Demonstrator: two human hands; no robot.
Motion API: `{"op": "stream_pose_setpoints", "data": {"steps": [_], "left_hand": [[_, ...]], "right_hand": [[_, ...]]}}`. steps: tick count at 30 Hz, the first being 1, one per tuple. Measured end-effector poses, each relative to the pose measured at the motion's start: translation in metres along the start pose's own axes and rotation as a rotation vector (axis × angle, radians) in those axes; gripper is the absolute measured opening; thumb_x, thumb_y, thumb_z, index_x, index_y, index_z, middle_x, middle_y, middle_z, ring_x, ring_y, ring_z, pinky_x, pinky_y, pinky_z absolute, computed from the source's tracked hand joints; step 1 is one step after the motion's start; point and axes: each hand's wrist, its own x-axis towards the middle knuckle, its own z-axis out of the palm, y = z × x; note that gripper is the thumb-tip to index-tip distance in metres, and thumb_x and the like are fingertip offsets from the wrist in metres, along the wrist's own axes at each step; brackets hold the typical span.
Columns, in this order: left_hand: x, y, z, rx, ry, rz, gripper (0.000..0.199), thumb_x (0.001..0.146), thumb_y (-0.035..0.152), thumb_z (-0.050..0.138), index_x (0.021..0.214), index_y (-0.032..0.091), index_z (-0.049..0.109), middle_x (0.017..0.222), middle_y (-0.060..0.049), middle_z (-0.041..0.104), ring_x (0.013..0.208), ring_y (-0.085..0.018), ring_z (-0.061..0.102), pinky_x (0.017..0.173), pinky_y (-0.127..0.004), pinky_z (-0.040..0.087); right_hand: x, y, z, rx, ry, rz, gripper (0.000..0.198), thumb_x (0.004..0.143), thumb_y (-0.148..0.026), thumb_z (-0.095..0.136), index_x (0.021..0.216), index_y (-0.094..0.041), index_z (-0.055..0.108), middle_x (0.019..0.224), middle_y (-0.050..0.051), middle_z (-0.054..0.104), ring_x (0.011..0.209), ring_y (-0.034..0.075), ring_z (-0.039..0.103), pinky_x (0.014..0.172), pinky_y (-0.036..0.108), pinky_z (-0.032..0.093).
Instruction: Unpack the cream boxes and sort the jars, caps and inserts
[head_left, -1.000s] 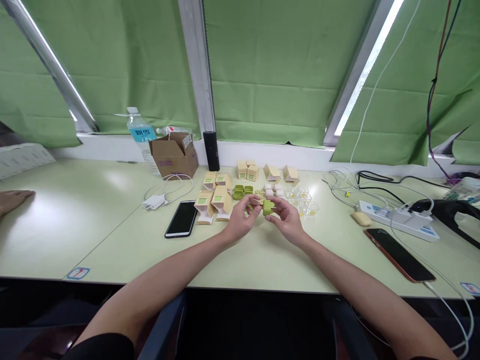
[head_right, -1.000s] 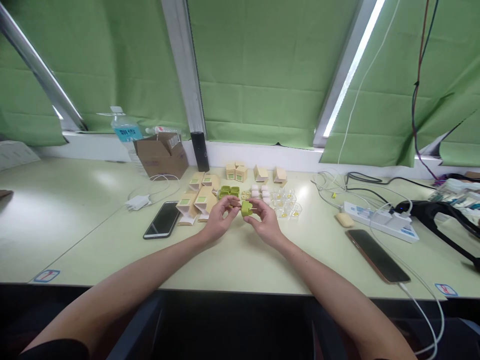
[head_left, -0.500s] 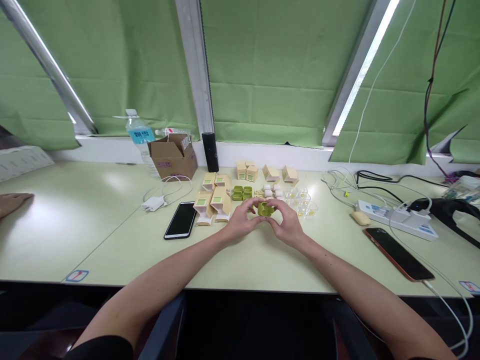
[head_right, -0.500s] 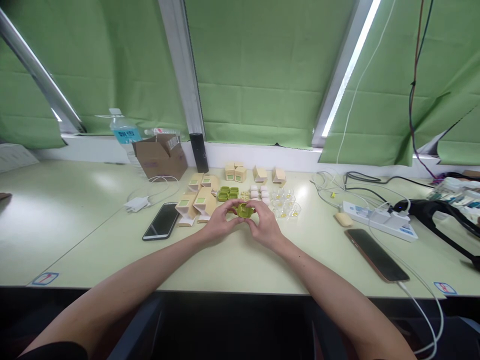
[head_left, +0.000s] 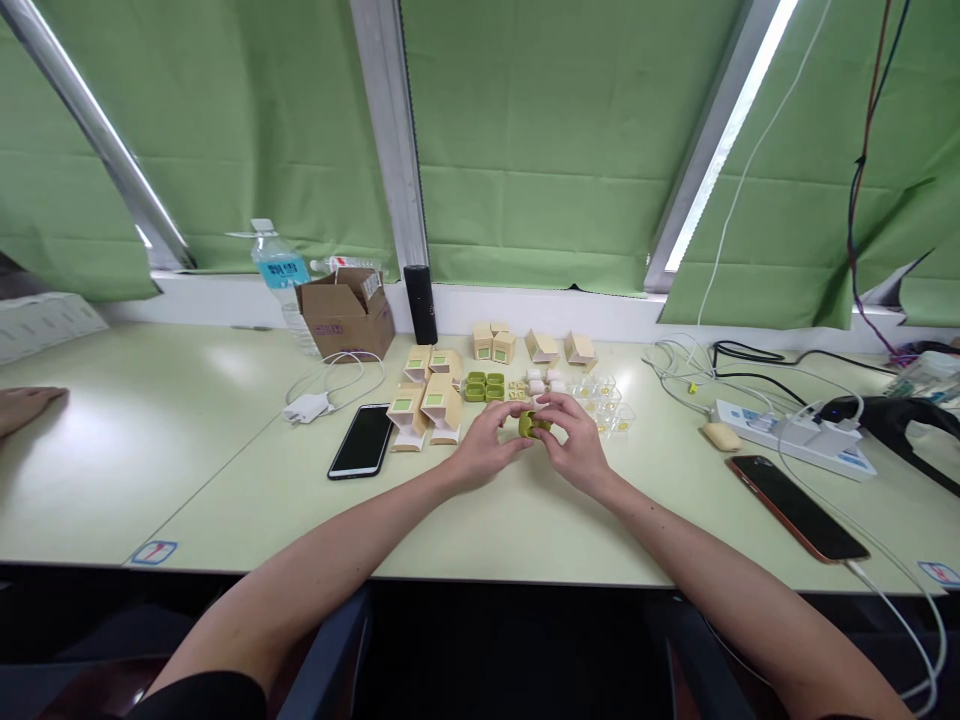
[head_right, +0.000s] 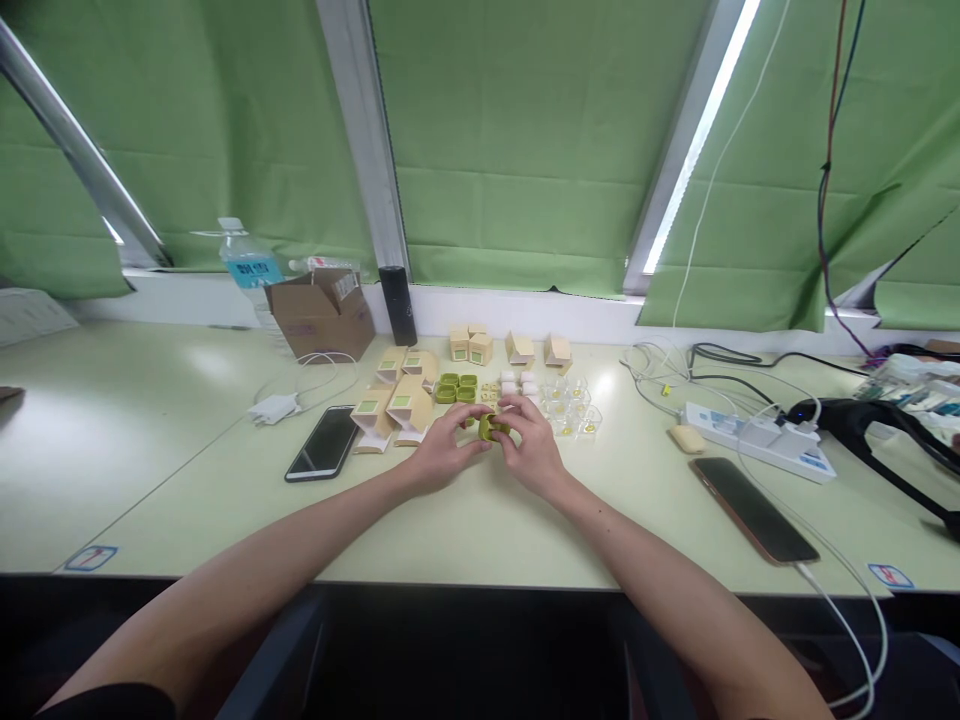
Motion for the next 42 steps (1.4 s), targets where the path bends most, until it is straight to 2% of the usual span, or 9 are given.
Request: {"op": "stream_pose_setpoints", "data": {"steps": [5, 11, 18, 23, 26, 32, 34, 37, 42], "left_hand": [[-0.001, 0.001, 0.0, 0.034, -0.003, 0.055, 0.043, 0.085, 0.03, 0.077, 0.126, 0.027, 0.065, 0.118, -0.008, 0.066, 0.114, -0.026, 0.06, 0.099, -0.043, 0.05], [0.0, 0.003, -0.001, 0.195, 0.01, 0.114, 0.036, 0.085, 0.032, 0.078, 0.118, 0.024, 0.068, 0.109, -0.008, 0.068, 0.11, -0.029, 0.057, 0.095, -0.046, 0.049], [0.003, 0.006, -0.003, 0.32, 0.018, 0.136, 0.033, 0.085, 0.034, 0.075, 0.116, 0.023, 0.067, 0.106, -0.008, 0.07, 0.108, -0.031, 0.054, 0.092, -0.048, 0.045], [0.003, 0.005, -0.004, 0.325, 0.0, 0.131, 0.029, 0.085, 0.038, 0.076, 0.109, 0.023, 0.068, 0.099, -0.008, 0.07, 0.104, -0.031, 0.052, 0.089, -0.047, 0.042], [0.001, 0.007, -0.005, 0.395, -0.056, 0.125, 0.026, 0.084, 0.039, 0.076, 0.102, 0.022, 0.068, 0.096, -0.009, 0.07, 0.102, -0.032, 0.051, 0.086, -0.046, 0.04], [-0.001, 0.025, -0.007, 0.537, -0.308, 0.031, 0.024, 0.087, 0.043, 0.071, 0.094, 0.02, 0.068, 0.095, -0.008, 0.07, 0.106, -0.03, 0.049, 0.088, -0.044, 0.037], [-0.002, 0.029, -0.007, 0.554, -0.354, 0.026, 0.024, 0.089, 0.043, 0.068, 0.092, 0.02, 0.068, 0.094, -0.008, 0.07, 0.105, -0.03, 0.049, 0.089, -0.044, 0.036], [-0.002, 0.029, -0.006, 0.616, -0.382, 0.031, 0.023, 0.088, 0.041, 0.069, 0.092, 0.019, 0.069, 0.094, -0.01, 0.07, 0.104, -0.031, 0.05, 0.088, -0.044, 0.036], [-0.002, 0.025, -0.004, 0.702, -0.398, 0.048, 0.023, 0.085, 0.041, 0.072, 0.09, 0.018, 0.071, 0.089, -0.01, 0.07, 0.103, -0.032, 0.052, 0.087, -0.044, 0.037]], "right_hand": [[-0.001, 0.007, 0.003, -0.007, -0.013, -0.051, 0.016, 0.091, -0.017, 0.06, 0.088, -0.025, 0.074, 0.115, 0.009, 0.065, 0.089, 0.022, 0.069, 0.076, 0.041, 0.062], [-0.003, 0.009, 0.003, -0.074, -0.042, -0.057, 0.018, 0.092, -0.015, 0.056, 0.087, -0.025, 0.07, 0.118, 0.009, 0.063, 0.089, 0.022, 0.069, 0.073, 0.04, 0.06], [-0.003, 0.007, 0.001, -0.141, -0.034, -0.031, 0.01, 0.092, -0.019, 0.06, 0.09, -0.026, 0.067, 0.117, 0.01, 0.06, 0.101, 0.027, 0.067, 0.085, 0.044, 0.058], [-0.002, 0.004, -0.001, -0.145, -0.034, -0.018, 0.009, 0.092, -0.019, 0.06, 0.091, -0.026, 0.066, 0.116, 0.01, 0.061, 0.105, 0.027, 0.066, 0.087, 0.044, 0.057], [0.001, -0.001, -0.006, -0.121, 0.002, -0.031, 0.008, 0.091, -0.019, 0.061, 0.092, -0.026, 0.066, 0.112, 0.009, 0.062, 0.104, 0.027, 0.065, 0.085, 0.044, 0.057], [0.015, 0.003, -0.02, -0.12, 0.136, -0.042, 0.003, 0.09, -0.023, 0.066, 0.09, -0.025, 0.067, 0.099, 0.006, 0.063, 0.093, 0.024, 0.063, 0.075, 0.039, 0.055], [0.021, 0.009, -0.019, -0.204, 0.072, -0.017, 0.004, 0.089, -0.022, 0.068, 0.087, -0.025, 0.067, 0.093, 0.005, 0.067, 0.091, 0.024, 0.062, 0.076, 0.039, 0.052], [0.033, 0.017, -0.01, -0.417, -0.13, 0.012, 0.008, 0.087, -0.018, 0.071, 0.081, -0.023, 0.069, 0.088, 0.005, 0.072, 0.092, 0.025, 0.061, 0.082, 0.04, 0.046], [0.06, 0.02, 0.015, -0.754, -0.406, 0.043, 0.013, 0.088, -0.015, 0.066, 0.082, -0.021, 0.076, 0.092, 0.009, 0.076, 0.102, 0.028, 0.058, 0.089, 0.041, 0.036]]}}
